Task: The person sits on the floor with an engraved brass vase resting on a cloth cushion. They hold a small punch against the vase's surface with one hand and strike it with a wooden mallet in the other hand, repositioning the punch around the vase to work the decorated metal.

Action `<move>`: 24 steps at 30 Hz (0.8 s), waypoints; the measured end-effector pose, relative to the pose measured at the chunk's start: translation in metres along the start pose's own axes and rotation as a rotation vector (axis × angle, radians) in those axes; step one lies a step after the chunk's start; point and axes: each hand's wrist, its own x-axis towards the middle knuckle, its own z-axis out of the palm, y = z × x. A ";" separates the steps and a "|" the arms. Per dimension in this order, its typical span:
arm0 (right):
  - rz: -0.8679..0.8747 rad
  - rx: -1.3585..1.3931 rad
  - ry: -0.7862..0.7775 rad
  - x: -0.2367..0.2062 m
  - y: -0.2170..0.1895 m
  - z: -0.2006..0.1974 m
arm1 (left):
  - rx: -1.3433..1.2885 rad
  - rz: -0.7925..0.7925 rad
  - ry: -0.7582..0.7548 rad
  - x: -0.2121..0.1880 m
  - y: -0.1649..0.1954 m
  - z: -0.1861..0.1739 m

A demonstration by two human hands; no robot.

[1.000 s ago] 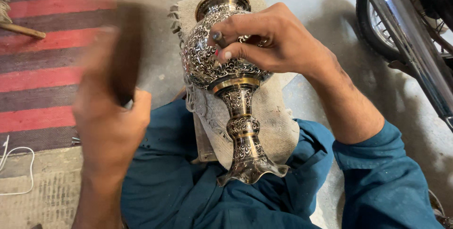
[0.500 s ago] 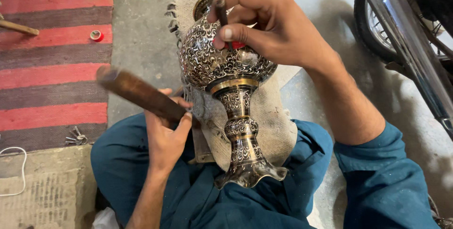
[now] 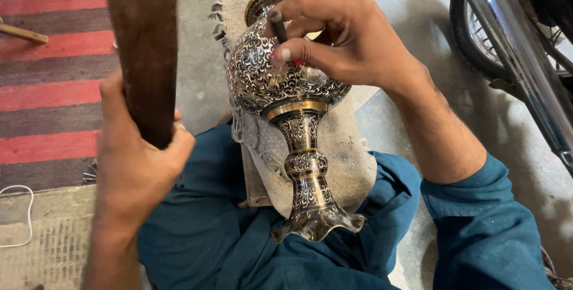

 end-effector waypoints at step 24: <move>0.017 -0.054 0.010 0.007 -0.007 -0.001 | 0.098 -0.004 -0.031 0.037 0.036 -0.026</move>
